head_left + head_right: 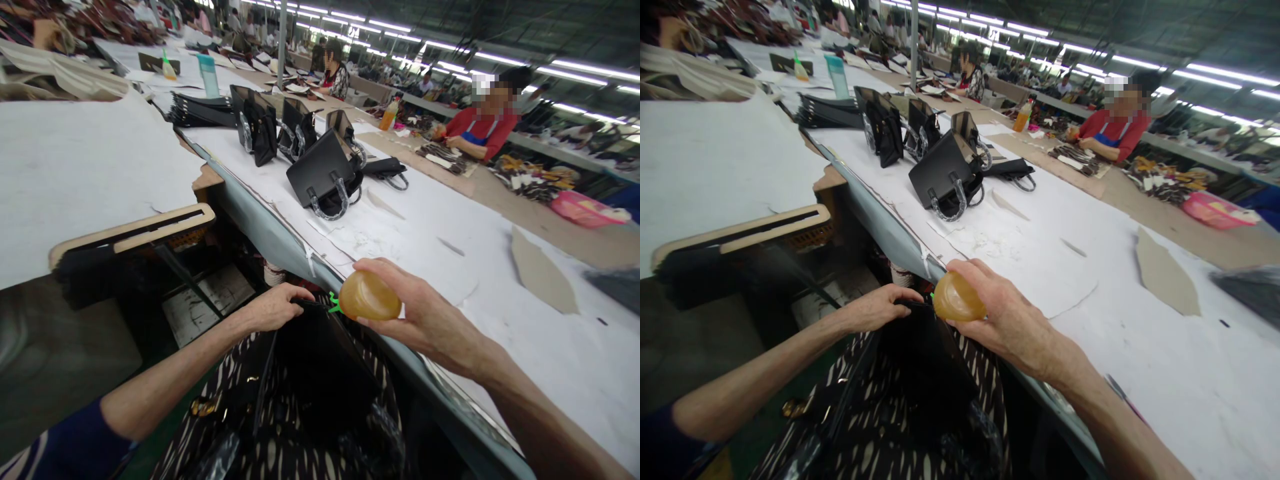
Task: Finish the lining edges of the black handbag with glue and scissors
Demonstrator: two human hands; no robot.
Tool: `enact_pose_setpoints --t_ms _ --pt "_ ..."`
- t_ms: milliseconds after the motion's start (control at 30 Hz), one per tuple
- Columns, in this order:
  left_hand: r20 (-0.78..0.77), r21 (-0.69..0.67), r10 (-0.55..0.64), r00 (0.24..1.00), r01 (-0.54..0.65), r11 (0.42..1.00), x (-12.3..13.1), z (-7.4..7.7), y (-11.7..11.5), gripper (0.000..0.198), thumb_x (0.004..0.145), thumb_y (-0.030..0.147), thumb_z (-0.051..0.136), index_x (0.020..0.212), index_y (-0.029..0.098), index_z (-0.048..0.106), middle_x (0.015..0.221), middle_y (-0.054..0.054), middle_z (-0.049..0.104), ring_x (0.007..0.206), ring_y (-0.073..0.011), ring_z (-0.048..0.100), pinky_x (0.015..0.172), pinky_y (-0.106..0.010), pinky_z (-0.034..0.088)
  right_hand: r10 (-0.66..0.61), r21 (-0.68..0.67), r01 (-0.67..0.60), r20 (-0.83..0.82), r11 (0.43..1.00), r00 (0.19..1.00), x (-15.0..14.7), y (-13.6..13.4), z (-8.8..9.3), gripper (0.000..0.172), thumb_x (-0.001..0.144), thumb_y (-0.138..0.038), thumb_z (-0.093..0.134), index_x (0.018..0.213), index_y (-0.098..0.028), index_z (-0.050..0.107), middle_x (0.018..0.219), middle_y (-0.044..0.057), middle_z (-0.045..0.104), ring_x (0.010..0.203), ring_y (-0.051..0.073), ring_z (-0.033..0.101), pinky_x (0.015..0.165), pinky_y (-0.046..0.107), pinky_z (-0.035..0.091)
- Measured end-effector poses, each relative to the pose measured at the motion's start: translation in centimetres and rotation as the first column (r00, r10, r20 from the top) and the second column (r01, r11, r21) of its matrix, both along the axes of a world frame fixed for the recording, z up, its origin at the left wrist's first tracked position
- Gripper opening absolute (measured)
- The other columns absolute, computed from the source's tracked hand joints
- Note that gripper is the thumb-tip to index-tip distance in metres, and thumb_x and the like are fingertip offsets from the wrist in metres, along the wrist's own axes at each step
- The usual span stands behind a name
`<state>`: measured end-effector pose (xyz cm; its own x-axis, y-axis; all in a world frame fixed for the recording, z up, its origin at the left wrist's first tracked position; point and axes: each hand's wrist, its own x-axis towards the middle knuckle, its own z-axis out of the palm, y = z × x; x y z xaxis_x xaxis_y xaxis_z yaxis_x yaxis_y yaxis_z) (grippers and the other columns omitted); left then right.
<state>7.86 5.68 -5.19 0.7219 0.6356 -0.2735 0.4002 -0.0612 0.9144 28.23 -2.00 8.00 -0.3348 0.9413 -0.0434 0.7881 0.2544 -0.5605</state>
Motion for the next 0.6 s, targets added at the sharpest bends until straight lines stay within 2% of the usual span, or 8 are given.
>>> enact_pose_setpoints --t_ms 267,600 --pt "-0.006 -0.007 -0.005 1.000 0.005 1.000 0.06 0.03 0.03 0.040 0.063 0.019 0.048 0.100 0.015 0.063 0.085 -0.001 0.065 0.083 -0.0204 0.055 0.072 -0.025 0.041 0.043 -0.013 -0.043 -0.007 0.999 0.999 -0.06 0.05 0.19 0.041 0.076 -0.028 0.057 0.115 -0.028 0.044 0.107 0.003 0.052 0.090 0.019 0.052 0.081 0.032 0.043" --pt "-0.062 0.040 -0.027 0.998 0.030 0.999 0.05 0.13 0.04 0.042 0.065 0.017 0.045 0.103 0.017 0.062 0.095 -0.001 0.064 0.091 -0.0215 0.055 0.083 -0.029 0.038 0.088 0.009 -0.088 0.017 0.996 0.996 -0.07 -0.11 0.22 0.044 0.078 -0.029 0.057 0.118 -0.028 0.040 0.111 0.001 0.050 0.096 0.016 0.050 0.084 0.029 0.040"
